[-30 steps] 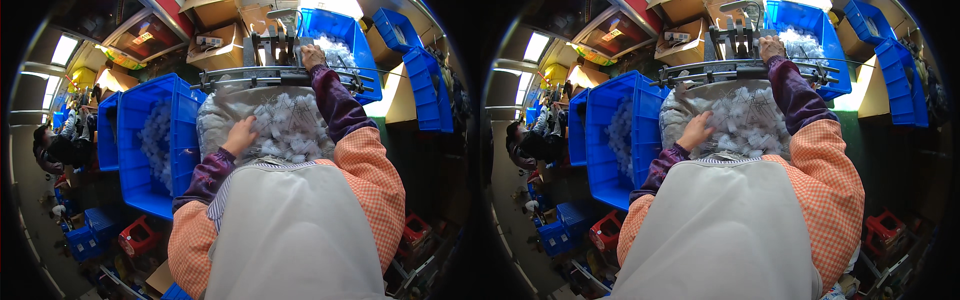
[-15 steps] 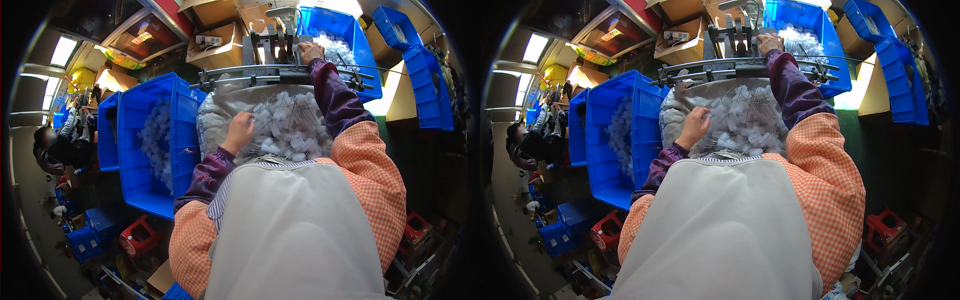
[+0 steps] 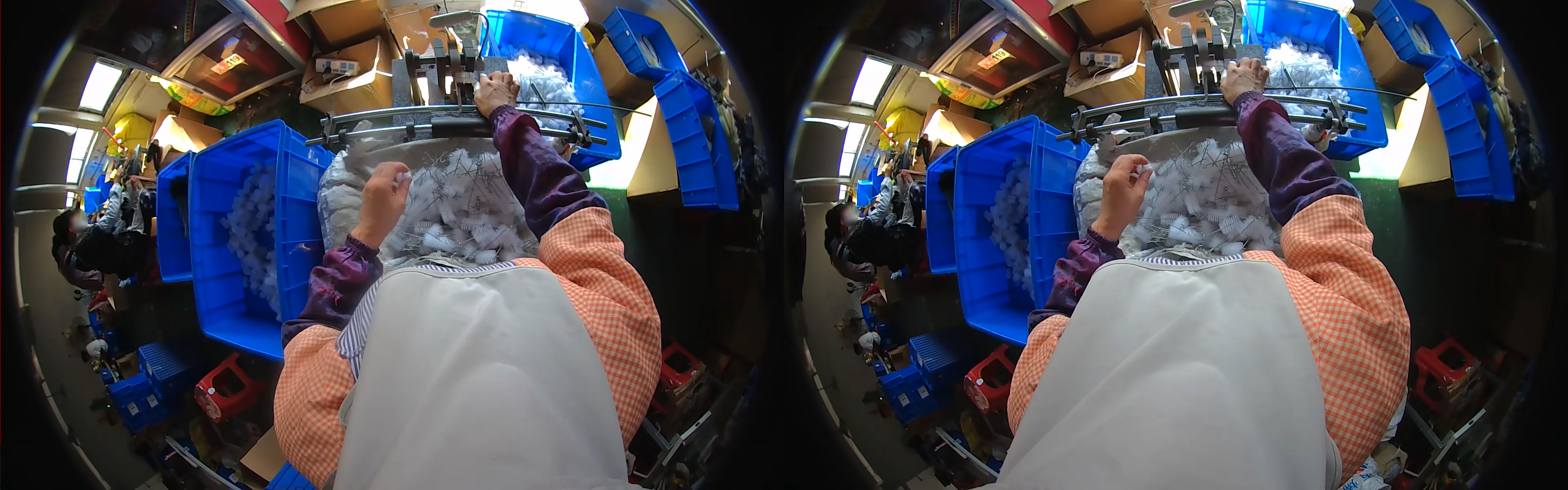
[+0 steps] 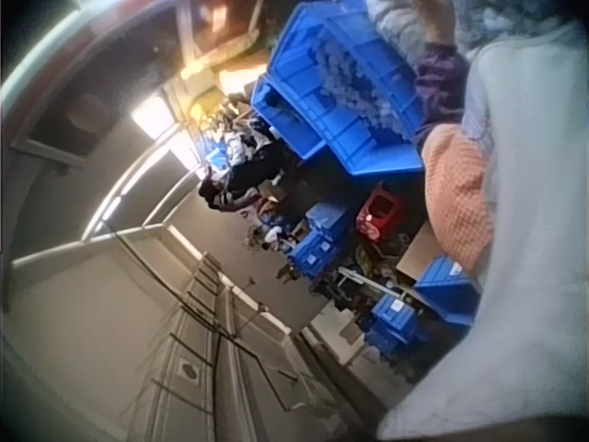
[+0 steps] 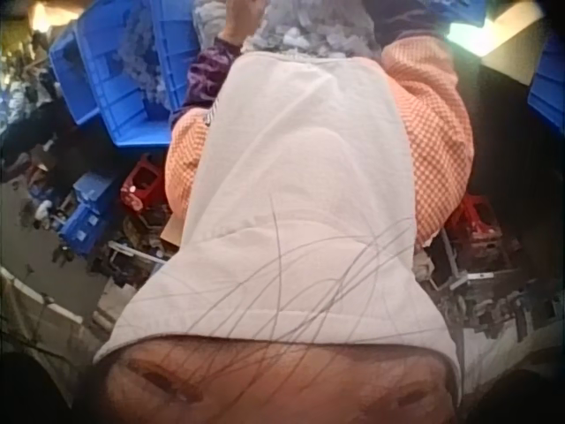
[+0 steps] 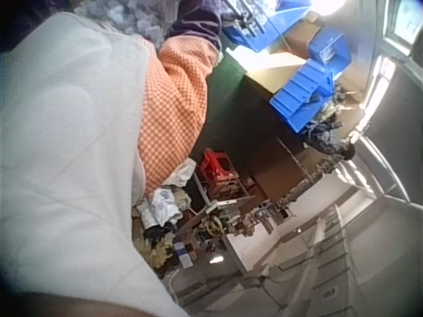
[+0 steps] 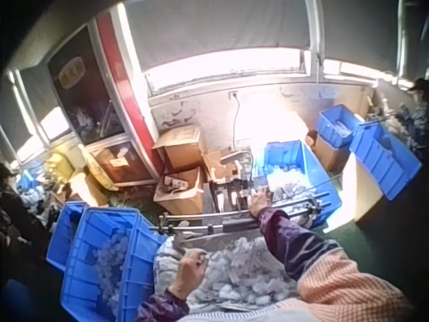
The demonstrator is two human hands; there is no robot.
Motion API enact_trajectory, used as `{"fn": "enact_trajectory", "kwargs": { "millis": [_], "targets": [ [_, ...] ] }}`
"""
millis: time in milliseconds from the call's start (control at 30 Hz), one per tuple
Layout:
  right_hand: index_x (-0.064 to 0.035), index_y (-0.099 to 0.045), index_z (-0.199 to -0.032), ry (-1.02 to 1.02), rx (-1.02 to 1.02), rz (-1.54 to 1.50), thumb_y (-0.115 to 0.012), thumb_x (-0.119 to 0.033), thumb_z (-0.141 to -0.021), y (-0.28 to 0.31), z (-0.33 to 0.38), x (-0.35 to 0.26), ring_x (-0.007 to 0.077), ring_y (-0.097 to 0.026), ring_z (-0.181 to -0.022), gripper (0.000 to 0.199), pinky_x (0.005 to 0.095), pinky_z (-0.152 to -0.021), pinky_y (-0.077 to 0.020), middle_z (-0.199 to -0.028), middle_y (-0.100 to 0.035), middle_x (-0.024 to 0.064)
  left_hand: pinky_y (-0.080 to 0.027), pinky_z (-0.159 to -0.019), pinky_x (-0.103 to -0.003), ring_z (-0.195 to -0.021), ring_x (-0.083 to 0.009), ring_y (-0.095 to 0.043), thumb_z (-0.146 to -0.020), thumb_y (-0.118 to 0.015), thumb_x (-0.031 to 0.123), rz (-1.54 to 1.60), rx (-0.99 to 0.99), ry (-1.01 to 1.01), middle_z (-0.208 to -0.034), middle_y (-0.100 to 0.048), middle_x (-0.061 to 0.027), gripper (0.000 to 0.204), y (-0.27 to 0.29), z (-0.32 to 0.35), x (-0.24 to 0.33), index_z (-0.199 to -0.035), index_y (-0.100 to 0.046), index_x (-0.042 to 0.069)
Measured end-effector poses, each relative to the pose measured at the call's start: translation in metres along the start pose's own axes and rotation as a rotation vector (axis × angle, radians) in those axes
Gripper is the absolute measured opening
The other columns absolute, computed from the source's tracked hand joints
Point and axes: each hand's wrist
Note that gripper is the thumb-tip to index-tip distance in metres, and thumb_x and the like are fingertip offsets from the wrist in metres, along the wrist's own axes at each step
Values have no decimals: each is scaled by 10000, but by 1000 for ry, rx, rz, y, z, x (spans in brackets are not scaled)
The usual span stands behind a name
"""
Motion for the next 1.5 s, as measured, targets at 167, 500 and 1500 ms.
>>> {"fn": "enact_trajectory", "kwargs": {
  "millis": [167,500,1500],
  "targets": [
    [-109,-605,-1027,38,10,3,-484,-285,-805,2,2,-31,266,-381,-1114,308,443,-940,-231,-1107,-514,93,-463,-554,-244,-666,-159,-568,-757,-640,27,-31,35,-37,-814,-570,-86,189,6,-7,6,-936,-578,29],
    [-120,-591,-1037,1,-28,-47,-483,-263,-798,2,-5,29,276,-488,-1083,299,447,-908,-328,-1111,-546,97,-446,-565,-195,-648,-66,-560,-789,-652,68,203,78,95,-791,-616,-30,159,12,-7,0,-930,-593,26],
    [-120,-602,-995,176,122,-168,-506,-218,-835,7,-5,36,289,-540,-967,210,394,-827,-422,-979,-591,74,-463,-780,-389,-911,-336,-569,-711,-701,266,-429,-498,95,-1038,-553,-193,526,-32,11,-28,-1132,-503,22]
  ]
}}
Point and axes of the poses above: each hand's wrist, its own z-axis away from the middle knuckle, its own y-axis out of the back of the hand, x = y × z
